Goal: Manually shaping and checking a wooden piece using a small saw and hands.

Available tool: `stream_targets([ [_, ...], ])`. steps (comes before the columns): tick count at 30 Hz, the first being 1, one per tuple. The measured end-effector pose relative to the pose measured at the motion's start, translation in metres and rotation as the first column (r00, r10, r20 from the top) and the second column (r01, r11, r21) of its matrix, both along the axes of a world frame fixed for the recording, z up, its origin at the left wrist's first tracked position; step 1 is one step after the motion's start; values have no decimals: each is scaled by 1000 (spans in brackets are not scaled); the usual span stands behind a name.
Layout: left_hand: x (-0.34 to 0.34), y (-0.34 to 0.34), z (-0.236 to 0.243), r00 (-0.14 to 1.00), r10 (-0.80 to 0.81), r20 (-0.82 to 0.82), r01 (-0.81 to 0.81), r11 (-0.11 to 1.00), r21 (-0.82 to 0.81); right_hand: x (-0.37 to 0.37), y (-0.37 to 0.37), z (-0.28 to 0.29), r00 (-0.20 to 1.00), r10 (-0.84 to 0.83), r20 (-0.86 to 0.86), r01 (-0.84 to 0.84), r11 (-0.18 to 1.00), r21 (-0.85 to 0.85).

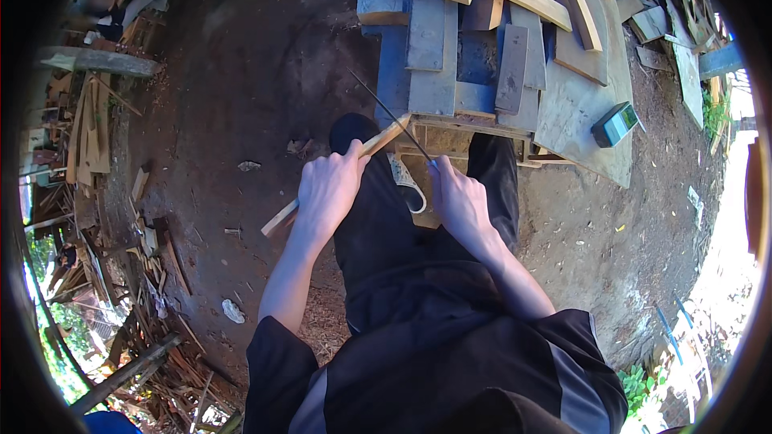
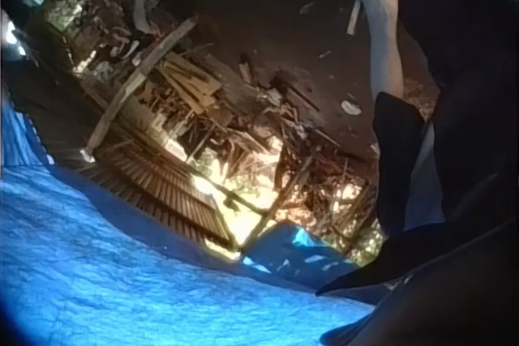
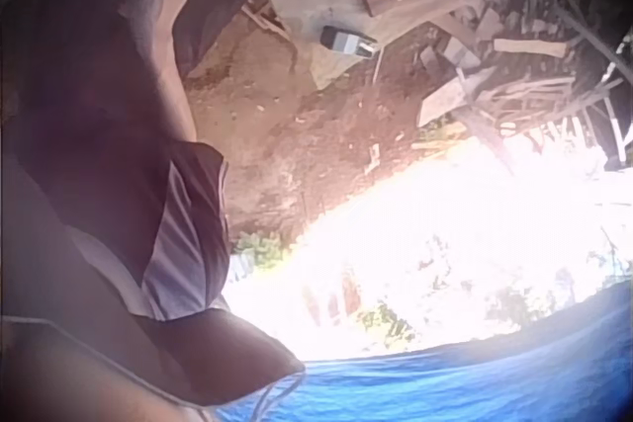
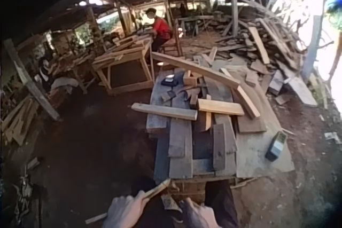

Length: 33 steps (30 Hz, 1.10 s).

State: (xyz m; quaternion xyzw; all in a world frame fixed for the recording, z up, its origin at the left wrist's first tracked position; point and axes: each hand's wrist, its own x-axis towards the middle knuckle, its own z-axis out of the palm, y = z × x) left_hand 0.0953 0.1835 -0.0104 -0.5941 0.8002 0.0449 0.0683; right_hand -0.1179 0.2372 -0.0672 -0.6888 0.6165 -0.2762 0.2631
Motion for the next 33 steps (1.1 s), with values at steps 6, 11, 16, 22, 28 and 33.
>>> stream_targets([
  [6, 3, -2, -1, 1000, 12, -18, -12, 999, 41, -6, 1, -2, 1000, -19, 0, 19, 1000, 6],
  [11, 5, -6, -22, 983, 73, -170, -68, 997, 31, -7, -1, -4, 999, -14, -44, 14, 1000, -3],
  [16, 7, -19, -21, 983, 56, -172, -69, 995, -71, -8, 0, 5, 999, -18, 32, 18, 1000, -2],
  [22, 19, -6, -5, 995, 79, -57, -74, 994, 80, -14, 6, 3, 998, -63, 24, 62, 998, 13],
  [28, 12, -19, 10, 998, 27, -51, -18, 987, 159, -11, 8, 8, 1000, -28, 8, 28, 1000, 7],
  [33, 14, -23, 7, 1000, -23, -16, 25, 992, 126, -7, 7, 7, 1000, -6, 3, 6, 999, 39],
])
